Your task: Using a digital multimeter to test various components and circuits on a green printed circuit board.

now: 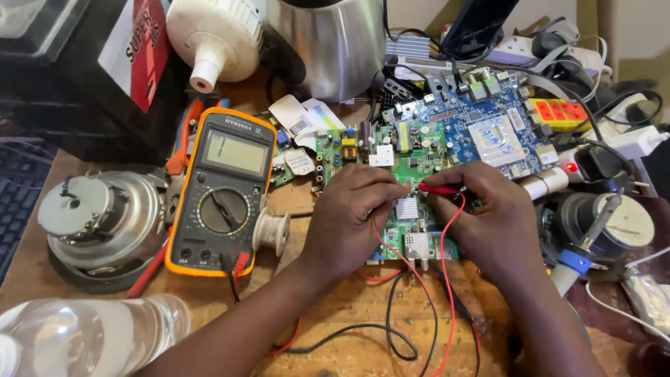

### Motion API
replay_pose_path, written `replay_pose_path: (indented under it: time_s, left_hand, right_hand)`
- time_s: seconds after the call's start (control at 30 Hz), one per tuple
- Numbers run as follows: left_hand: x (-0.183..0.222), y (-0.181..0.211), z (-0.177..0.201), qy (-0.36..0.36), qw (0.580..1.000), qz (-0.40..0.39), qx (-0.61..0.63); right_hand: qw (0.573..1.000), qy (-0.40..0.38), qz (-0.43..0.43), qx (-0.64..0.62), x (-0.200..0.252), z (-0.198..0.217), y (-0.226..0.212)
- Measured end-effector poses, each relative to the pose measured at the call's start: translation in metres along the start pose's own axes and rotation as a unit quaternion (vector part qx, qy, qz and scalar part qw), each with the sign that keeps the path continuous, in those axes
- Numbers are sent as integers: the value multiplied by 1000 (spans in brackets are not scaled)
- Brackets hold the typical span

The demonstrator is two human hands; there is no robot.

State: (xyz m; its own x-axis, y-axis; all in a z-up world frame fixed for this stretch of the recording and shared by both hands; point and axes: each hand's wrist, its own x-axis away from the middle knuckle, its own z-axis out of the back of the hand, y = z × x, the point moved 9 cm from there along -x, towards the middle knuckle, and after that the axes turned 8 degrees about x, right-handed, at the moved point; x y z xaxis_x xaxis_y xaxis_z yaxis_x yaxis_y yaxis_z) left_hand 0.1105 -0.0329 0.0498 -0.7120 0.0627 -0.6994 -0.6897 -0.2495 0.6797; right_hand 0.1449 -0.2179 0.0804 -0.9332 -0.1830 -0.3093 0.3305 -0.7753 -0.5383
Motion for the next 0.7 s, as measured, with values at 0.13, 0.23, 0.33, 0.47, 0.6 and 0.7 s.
replay_pose_path:
  time_s: [0.13,0.23,0.33,0.47,0.6,0.7]
  left_hand:
    - [-1,-2,-1,6,1000,-5,-5]
    - [-1,2,-1,-1,1000,-5,-2]
    - [-2,5,-1,-2,1000,-7,2]
    - [-1,3,-1,-5,1000,0,-11]
    - [-2,4,-1,-6,1000,-5,-15]
    - [-2,4,-2,-3,1000,1,-8]
  right_hand:
    - [999,12,30,5,-1,-1,-3]
    - [999,11,42,10,2,-2,-5]
    - [999,15,51,8,2,0,-4]
    - [998,15,57,-18,3,0,-6]
    - [998,18,56,-23,3,-1,-7]
    - [998,17,51,-25,3,-1,-6]
